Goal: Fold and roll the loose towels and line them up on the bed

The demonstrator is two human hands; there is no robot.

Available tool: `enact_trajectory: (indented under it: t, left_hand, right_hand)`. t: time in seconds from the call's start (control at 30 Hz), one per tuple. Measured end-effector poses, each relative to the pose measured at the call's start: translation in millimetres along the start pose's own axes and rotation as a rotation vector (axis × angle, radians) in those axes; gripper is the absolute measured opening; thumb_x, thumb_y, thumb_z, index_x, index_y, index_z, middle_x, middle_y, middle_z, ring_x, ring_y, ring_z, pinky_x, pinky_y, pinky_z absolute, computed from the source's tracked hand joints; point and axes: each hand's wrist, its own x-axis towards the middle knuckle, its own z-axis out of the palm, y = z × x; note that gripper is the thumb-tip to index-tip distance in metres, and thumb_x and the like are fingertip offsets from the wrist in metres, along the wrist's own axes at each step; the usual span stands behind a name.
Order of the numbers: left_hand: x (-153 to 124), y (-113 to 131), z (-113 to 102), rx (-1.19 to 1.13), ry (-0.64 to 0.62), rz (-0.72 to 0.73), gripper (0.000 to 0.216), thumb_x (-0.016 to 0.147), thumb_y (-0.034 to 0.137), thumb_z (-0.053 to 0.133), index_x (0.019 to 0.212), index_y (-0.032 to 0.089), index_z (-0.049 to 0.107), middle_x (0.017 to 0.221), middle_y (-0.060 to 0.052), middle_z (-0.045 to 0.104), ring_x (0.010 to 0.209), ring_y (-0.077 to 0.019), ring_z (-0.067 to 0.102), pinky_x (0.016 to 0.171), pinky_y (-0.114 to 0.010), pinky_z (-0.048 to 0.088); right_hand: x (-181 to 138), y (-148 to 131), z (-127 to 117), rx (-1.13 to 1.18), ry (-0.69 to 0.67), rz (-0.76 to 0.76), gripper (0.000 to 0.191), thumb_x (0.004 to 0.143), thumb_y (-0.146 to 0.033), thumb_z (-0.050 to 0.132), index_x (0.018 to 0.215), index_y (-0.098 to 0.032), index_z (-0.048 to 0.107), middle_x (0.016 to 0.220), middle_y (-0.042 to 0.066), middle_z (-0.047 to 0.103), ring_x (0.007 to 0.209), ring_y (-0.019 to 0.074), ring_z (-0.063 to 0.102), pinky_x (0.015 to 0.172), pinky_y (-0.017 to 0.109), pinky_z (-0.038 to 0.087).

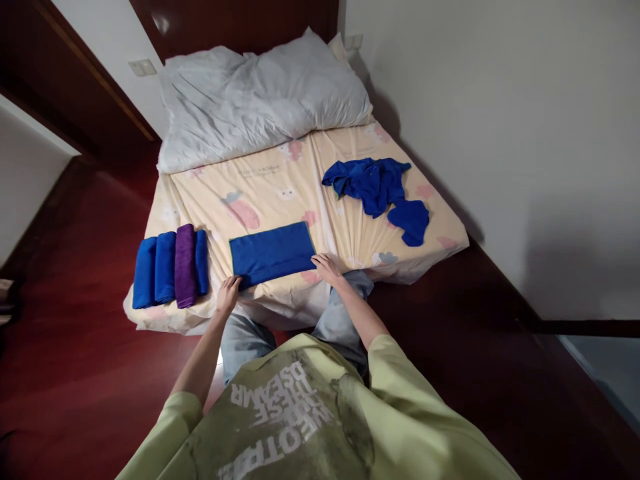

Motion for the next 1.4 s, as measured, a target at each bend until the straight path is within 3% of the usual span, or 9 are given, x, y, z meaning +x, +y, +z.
enact_trajectory:
  t: [0.23, 0.47, 0.63, 0.8, 0.93, 1.07, 1.2, 1.4]
  left_hand:
    - [-18.4, 5.2, 12.8, -0.025, 0.046, -0.009, 0.053, 0.093, 0.024, 0.053, 0.143, 0.008, 0.058, 0.152, -0.022, 0.053, 0.142, -0.0319, 0.051, 0.120, -0.047, 0.041]
    - [-0.2, 14.5, 4.1, 0.078, -0.047, -0.050, 0.054, 0.089, 0.005, 0.045, 0.140, 0.004, 0.061, 0.144, -0.024, 0.060, 0.136, -0.0325, 0.058, 0.118, -0.047, 0.042]
    - [4.4, 15.0, -6.2, 0.094, -0.085, -0.056, 0.049, 0.092, 0.002, 0.041, 0.136, 0.004, 0.065, 0.142, -0.026, 0.061, 0.134, -0.0344, 0.060, 0.115, -0.050, 0.044]
    - [-15.9, 5.1, -13.0, 0.031, -0.088, -0.009, 0.055, 0.089, 0.000, 0.042, 0.139, 0.008, 0.064, 0.145, -0.023, 0.059, 0.138, -0.0328, 0.057, 0.119, -0.050, 0.042]
    - [-44.7, 2.8, -5.9, -0.049, -0.089, -0.020, 0.063, 0.083, -0.002, 0.042, 0.140, 0.014, 0.065, 0.146, -0.018, 0.061, 0.139, -0.0294, 0.057, 0.120, -0.049, 0.042]
    - [-60.2, 8.3, 5.6, -0.198, 0.025, -0.111, 0.059, 0.085, 0.002, 0.040, 0.136, 0.016, 0.068, 0.144, -0.013, 0.064, 0.137, -0.0247, 0.058, 0.118, -0.044, 0.045]
    - [-58.3, 11.0, 6.6, -0.367, 0.148, -0.278, 0.052, 0.086, 0.009, 0.045, 0.129, 0.017, 0.072, 0.132, -0.010, 0.072, 0.126, -0.0234, 0.067, 0.114, -0.042, 0.050]
    - [-48.6, 7.2, -2.8, -0.537, 0.166, -0.453, 0.037, 0.091, 0.025, 0.050, 0.118, 0.017, 0.074, 0.109, -0.009, 0.079, 0.103, -0.0251, 0.074, 0.094, -0.039, 0.059]
  right_hand:
    - [-12.3, 0.0, -6.2, 0.004, -0.001, -0.007, 0.054, 0.092, -0.016, 0.053, 0.145, -0.013, 0.061, 0.150, 0.014, 0.059, 0.138, 0.0278, 0.055, 0.118, 0.046, 0.045]
    - [8.1, -17.0, -11.4, -0.185, -0.127, 0.033, 0.054, 0.092, -0.005, 0.045, 0.144, -0.012, 0.062, 0.148, 0.014, 0.061, 0.133, 0.0292, 0.056, 0.113, 0.045, 0.044]
    - [12.9, -25.5, -16.4, -0.191, -0.117, 0.065, 0.048, 0.095, -0.006, 0.046, 0.137, -0.012, 0.067, 0.144, 0.016, 0.064, 0.130, 0.0303, 0.057, 0.110, 0.045, 0.043]
    - [-2.4, -20.1, -23.1, -0.056, -0.086, 0.037, 0.046, 0.093, -0.007, 0.052, 0.135, -0.015, 0.070, 0.143, 0.016, 0.065, 0.129, 0.0311, 0.059, 0.110, 0.047, 0.045]
    - [-27.4, -17.4, -11.5, 0.052, -0.077, 0.009, 0.050, 0.089, -0.004, 0.051, 0.133, -0.017, 0.071, 0.140, 0.014, 0.067, 0.130, 0.0294, 0.060, 0.112, 0.049, 0.047]
    - [-42.0, -18.2, 8.6, 0.178, 0.042, 0.098, 0.057, 0.086, 0.000, 0.045, 0.132, -0.019, 0.072, 0.137, 0.012, 0.069, 0.131, 0.0241, 0.060, 0.115, 0.045, 0.049]
    - [-41.0, -13.3, 17.3, 0.325, 0.164, 0.188, 0.059, 0.078, 0.000, 0.046, 0.127, -0.019, 0.074, 0.128, 0.012, 0.071, 0.123, 0.0222, 0.065, 0.115, 0.042, 0.050]
    - [-27.3, -5.2, 20.3, 0.430, 0.237, 0.342, 0.036, 0.083, -0.012, 0.047, 0.108, -0.018, 0.073, 0.107, 0.011, 0.075, 0.106, 0.0245, 0.067, 0.100, 0.041, 0.054]
